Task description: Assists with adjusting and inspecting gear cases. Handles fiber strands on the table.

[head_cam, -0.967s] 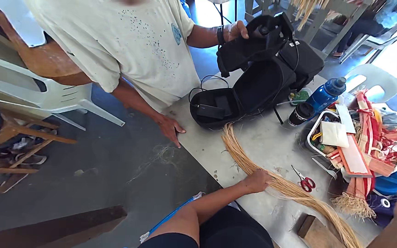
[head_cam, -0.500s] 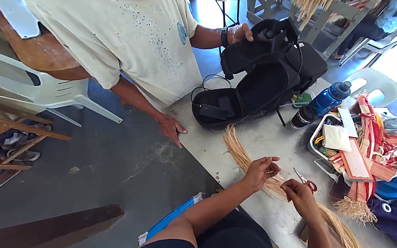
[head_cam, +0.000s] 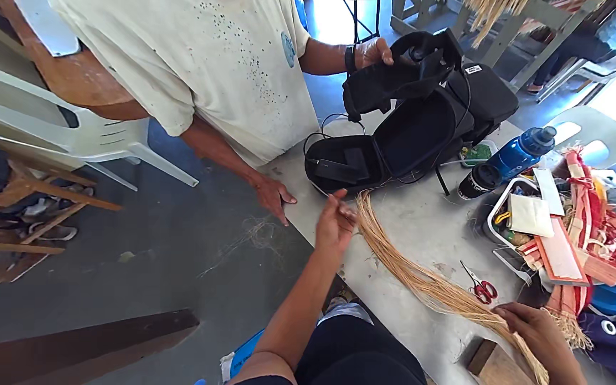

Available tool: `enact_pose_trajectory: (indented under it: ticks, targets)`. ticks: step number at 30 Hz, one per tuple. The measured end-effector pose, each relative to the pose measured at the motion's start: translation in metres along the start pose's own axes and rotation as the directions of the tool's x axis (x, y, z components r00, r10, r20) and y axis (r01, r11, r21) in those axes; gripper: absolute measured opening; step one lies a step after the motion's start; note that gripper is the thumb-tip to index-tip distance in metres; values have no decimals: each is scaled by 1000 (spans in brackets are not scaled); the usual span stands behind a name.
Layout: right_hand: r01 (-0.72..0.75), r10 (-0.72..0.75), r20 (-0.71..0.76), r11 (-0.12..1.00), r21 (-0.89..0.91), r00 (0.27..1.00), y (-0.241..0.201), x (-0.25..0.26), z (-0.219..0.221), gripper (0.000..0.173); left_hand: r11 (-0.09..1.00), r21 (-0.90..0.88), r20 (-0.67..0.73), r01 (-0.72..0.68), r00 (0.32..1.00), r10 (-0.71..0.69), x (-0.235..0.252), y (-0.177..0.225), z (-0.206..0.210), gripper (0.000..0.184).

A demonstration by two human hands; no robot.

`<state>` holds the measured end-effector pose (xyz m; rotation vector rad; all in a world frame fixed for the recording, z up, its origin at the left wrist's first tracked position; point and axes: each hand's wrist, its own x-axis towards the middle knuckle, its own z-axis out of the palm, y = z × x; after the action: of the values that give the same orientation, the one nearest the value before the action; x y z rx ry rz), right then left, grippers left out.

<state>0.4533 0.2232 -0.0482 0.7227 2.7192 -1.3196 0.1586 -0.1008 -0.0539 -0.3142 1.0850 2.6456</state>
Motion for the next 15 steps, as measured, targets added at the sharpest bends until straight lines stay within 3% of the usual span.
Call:
enact_pose_trajectory:
  ticks: [3,7,10,14,15]
  targets:
    - [-43,42,-58,999,-18,997,24,-12,-27,18,978,-34,34,-208,977,209,12,51,-6,38]
    - [-106,119,-114,988,116,986,57,-24,-52,14,904,-13,82,-428,900,428,18,120,-13,39]
    - [-187,207,-111,969,162,972,73,-32,-69,14,820,30,-17,-572,819,573,29,184,-29,38]
    - [-237,267,-117,947,218,957,96,-41,-86,16,725,146,-42,-673,728,684,59,289,-93,28]
    - [-257,284,-120,946,198,951,100,-43,-90,16,716,197,-155,-670,700,697,64,307,-93,24]
